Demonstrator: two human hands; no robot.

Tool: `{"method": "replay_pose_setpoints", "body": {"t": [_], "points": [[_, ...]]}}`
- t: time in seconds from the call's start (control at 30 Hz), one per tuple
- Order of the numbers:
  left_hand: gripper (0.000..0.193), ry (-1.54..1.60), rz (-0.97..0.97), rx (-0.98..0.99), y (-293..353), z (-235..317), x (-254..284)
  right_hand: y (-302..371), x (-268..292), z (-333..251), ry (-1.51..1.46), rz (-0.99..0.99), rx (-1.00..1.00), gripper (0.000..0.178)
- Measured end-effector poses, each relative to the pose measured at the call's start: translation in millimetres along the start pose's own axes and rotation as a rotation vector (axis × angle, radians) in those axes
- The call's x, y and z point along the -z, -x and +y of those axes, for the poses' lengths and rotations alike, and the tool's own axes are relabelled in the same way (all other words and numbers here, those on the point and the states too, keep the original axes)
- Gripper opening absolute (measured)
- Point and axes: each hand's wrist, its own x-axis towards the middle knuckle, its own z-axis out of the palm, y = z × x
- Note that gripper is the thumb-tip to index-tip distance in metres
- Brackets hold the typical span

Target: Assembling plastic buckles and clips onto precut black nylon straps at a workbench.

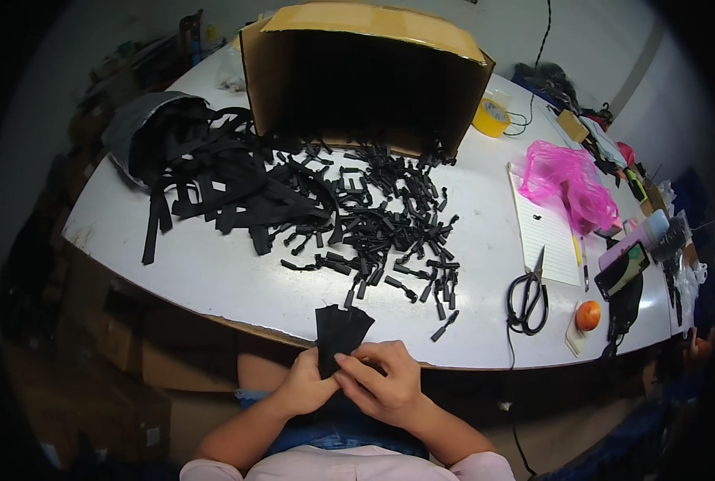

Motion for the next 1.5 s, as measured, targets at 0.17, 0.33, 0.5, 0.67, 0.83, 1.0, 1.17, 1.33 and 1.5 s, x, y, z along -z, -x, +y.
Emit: {"method": "replay_pose_setpoints", "body": {"t": [0.17,0.33,0.5,0.67,0.83,1.0,1.17,1.33,1.5], "points": [[0.032,-0.007,-0.011,-0.034,7,9,-3,15,0,-1,-0.612,-0.004,-0.300,0.015],[0.023,0.187,0.059,-0.062,13,16,-10,24,6,4,-1.171,-0.129,-0.696,0.006],[0.016,-0.475,0.129,-0.561,8,8,-13,32,0,6,-1.530,-0.046,-0.944,0.006],[0.015,0.084,0.107,-0.137,12,11,-27,20,12,8,-1.019,-0.029,-0.840,0.012],[0.019,0.573,0.092,0.179,3,18,-26,-14,22,54,0.580,0.085,-0.334,0.016],[0.019,0.383,0.129,0.121,4,13,-21,-10,20,58,0.585,0.060,-0.293,0.008],[0.015,0.182,0.179,-0.041,2,12,-23,0,30,19,-0.620,-0.023,-0.652,0.009],[0.011,0.128,0.205,-0.170,2,11,-30,2,28,10,-0.533,-0.076,-0.424,0.017],[0.011,0.055,0.188,-0.153,3,8,-27,3,26,9,-0.411,-0.102,-0.285,0.023]]}}
